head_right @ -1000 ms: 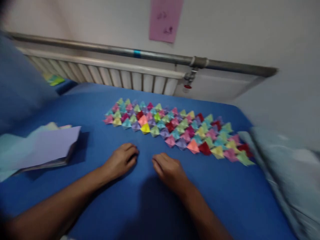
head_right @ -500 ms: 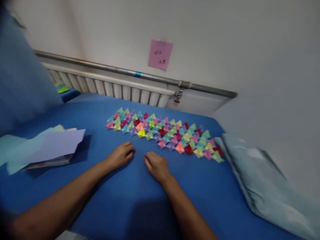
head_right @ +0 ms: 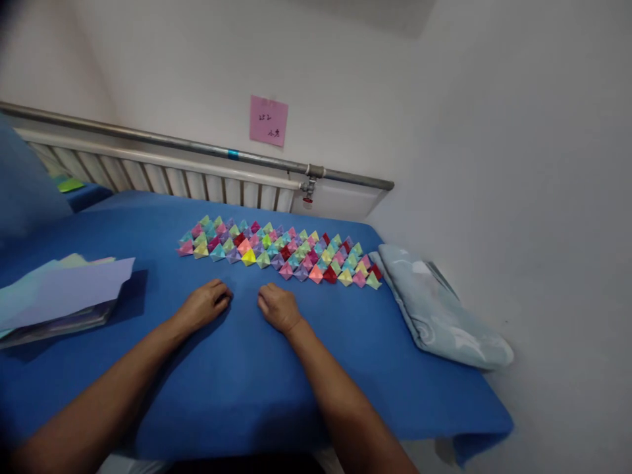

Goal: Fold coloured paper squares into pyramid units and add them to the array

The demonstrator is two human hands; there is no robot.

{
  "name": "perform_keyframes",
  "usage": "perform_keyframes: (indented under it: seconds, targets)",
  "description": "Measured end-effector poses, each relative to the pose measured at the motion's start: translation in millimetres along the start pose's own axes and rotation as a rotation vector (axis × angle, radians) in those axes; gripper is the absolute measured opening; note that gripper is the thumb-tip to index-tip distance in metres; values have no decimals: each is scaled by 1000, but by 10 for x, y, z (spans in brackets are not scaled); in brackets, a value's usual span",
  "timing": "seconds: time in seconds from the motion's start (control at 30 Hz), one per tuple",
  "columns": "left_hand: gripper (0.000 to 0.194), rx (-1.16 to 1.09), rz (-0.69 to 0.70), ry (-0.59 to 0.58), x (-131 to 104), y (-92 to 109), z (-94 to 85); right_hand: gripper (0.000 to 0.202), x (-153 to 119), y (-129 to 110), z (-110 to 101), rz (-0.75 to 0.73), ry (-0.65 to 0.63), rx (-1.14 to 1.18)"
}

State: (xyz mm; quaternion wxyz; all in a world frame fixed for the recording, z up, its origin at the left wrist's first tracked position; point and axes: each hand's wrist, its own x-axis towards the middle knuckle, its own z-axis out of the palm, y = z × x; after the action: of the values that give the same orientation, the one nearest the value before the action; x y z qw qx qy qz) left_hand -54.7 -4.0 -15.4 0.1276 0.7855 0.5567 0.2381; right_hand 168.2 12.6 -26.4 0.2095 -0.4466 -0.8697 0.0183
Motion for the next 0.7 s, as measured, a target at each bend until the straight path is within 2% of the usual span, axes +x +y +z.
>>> perform_keyframes:
  seconds: [0.13, 0.23, 0.4, 0.47, 0.53, 0.63, 0.7]
  targets:
    - [16, 88, -96, 135, -314, -15, -96, 19, -10, -27, -14, -50, 58, 69]
    - [30, 185, -209, 330, -611, -91, -267, 24, 16, 4, 29, -93, 95, 79]
    - [45, 379, -339, 697, -1061, -290, -668, 27, 32, 29, 76, -113, 108, 15]
    - [48, 452, -408, 717, -1156, -404, -806, 28, 28, 19, 78, -114, 112, -8]
    - [42, 490, -459, 676, -1193, -523, -908, 28, 27, 6, 81, -107, 107, -30]
    - [29, 486, -463, 599, -1187, -676, -1017, 28, 25, -20, 81, -77, 101, -47]
    - [27, 467, -442, 596, -1175, -753, -1088, 27, 19, -41, 74, -60, 94, -36]
